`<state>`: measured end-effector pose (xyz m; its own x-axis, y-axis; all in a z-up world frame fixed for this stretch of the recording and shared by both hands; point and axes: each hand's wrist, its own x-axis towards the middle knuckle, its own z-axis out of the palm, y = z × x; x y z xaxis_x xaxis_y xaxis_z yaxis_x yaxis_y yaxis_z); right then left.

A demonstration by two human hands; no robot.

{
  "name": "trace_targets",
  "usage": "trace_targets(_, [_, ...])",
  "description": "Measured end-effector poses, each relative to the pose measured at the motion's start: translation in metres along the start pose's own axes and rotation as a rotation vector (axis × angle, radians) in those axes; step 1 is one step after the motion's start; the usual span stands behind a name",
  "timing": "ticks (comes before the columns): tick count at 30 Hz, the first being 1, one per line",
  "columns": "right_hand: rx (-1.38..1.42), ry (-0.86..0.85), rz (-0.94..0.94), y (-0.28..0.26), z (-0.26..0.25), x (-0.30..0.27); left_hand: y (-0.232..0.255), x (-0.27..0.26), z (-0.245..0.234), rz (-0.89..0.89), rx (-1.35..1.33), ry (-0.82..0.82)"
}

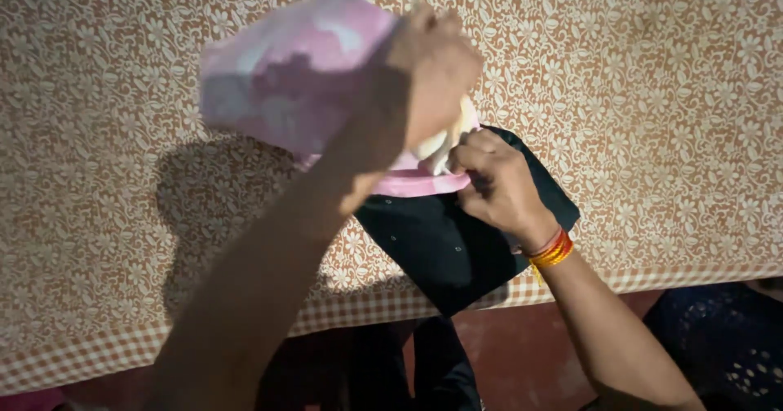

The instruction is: The person is putting a new pink and white floral pattern pillowcase on a pillow on a small bed.

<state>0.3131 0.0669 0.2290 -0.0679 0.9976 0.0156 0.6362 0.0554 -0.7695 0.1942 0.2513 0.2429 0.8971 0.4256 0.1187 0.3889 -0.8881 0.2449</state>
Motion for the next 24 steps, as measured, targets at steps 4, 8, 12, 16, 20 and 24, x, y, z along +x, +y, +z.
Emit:
trace_targets(4, [0.117, 0.065, -0.037, 0.002, 0.0, -0.002, 0.015, -0.01, 0.05, 0.051, -0.125, 0.028])
trace_targets(8, [0.003, 0.079, 0.112, 0.032, 0.013, -0.005, 0.023, -0.017, 0.075, -0.129, -0.212, 0.144])
trace_targets(12, [-0.112, 0.158, 0.119, 0.069, 0.019, 0.001, 0.056, -0.055, 0.096, -0.233, -0.389, 0.275])
trace_targets(16, [0.15, 0.216, 0.388, 0.105, 0.026, 0.021, 0.078, -0.102, 0.1, -0.535, -0.465, 0.056])
trace_targets(20, [-0.133, 0.147, 0.196, 0.111, 0.028, 0.02, 0.064, -0.135, 0.121, -0.665, -0.323, -0.031])
trace_targets(24, [-0.191, 0.23, 0.161, 0.122, 0.037, 0.009, 0.04, -0.161, 0.12, -0.816, -0.221, 0.054])
